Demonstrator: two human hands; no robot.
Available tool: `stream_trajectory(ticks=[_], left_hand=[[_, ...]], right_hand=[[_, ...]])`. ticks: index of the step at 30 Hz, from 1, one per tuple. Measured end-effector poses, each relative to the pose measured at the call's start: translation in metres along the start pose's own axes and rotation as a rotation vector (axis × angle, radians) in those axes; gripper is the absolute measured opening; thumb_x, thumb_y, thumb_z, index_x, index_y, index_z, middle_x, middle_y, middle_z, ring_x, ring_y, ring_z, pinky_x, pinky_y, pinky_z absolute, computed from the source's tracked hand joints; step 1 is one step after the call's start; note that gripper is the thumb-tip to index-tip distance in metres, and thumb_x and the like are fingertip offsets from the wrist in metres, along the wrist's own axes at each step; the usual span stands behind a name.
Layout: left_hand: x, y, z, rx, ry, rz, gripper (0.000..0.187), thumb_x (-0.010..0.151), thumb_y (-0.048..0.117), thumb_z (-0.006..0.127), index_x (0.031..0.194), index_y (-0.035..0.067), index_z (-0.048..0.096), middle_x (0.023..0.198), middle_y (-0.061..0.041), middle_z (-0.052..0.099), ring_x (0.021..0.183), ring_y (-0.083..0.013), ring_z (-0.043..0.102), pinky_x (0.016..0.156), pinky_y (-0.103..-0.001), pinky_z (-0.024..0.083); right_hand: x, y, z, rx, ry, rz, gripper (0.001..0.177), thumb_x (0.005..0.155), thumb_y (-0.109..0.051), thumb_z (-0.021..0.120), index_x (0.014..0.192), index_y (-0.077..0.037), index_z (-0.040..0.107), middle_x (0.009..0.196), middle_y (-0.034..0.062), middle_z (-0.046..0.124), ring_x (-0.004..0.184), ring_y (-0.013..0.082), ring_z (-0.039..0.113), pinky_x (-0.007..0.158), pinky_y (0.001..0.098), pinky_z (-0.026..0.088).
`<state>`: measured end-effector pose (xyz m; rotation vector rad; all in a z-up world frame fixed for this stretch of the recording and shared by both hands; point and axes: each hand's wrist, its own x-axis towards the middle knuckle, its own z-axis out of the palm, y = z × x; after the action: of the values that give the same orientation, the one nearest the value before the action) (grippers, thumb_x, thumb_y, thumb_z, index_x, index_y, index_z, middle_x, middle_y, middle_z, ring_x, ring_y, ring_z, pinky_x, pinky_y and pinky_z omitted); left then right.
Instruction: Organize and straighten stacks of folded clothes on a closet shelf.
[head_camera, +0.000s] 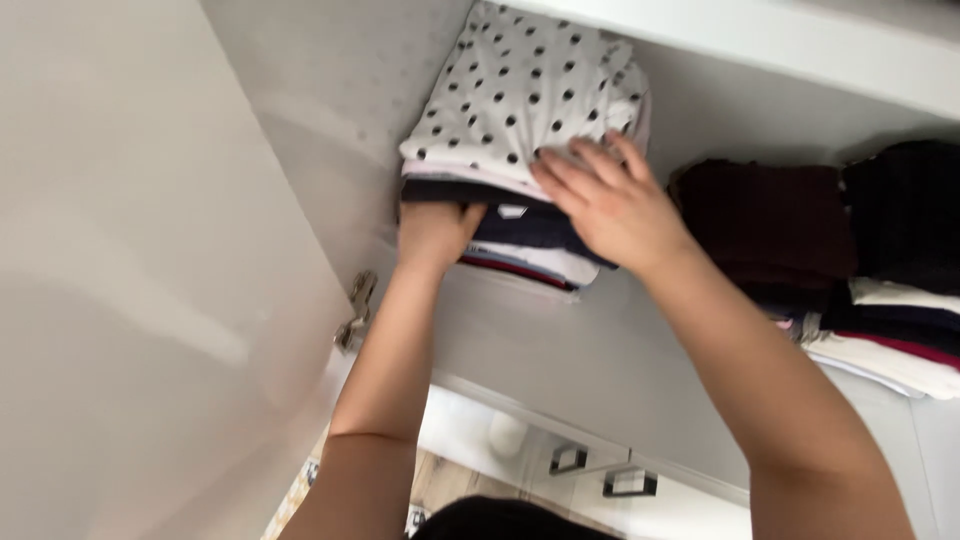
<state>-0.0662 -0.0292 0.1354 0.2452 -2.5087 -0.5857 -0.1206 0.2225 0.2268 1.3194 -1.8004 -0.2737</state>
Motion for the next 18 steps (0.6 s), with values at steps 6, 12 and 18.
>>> stream_trajectory(ticks=[6,12,18], left_hand=[[-0.06,-0.011,-0.025,-0.049,0.151,-0.221,0.043,0.104,0.024,0.062,0.145,0.014,0.058,0.151,-0.007,0.061,0.141,-0.0278,0.052,0.125,-0.04,0.039],[-0.056,0.007,-0.012,0.096,0.196,0.202,0.102,0.068,0.006,0.074,0.159,0.014,0.031,0.167,-0.014,0.021,0.154,-0.0419,0.016,0.123,-0.063,0.015],[-0.033,-0.011,0.022,0.18,0.21,0.138,0.111,0.07,0.0,0.072,0.166,0.01,0.016,0.174,-0.013,0.01,0.161,-0.0371,0.009,0.13,-0.061,0.009]], right_hand=[[0.006,-0.006,-0.027,0.05,-0.158,0.109,0.087,0.066,-0.023,0.082,0.15,-0.025,0.058,0.16,0.0021,0.046,0.148,0.0343,0.035,0.119,0.0628,0.024],[-0.008,-0.012,0.001,0.057,-0.085,0.223,0.071,0.08,-0.015,0.08,0.148,-0.017,0.061,0.156,0.0063,0.05,0.151,0.0374,0.036,0.122,0.0593,0.035],[-0.011,-0.016,0.008,-0.043,0.005,0.199,0.05,0.095,-0.011,0.072,0.144,-0.013,0.059,0.157,0.0048,0.05,0.151,0.0337,0.037,0.12,0.0543,0.039]])
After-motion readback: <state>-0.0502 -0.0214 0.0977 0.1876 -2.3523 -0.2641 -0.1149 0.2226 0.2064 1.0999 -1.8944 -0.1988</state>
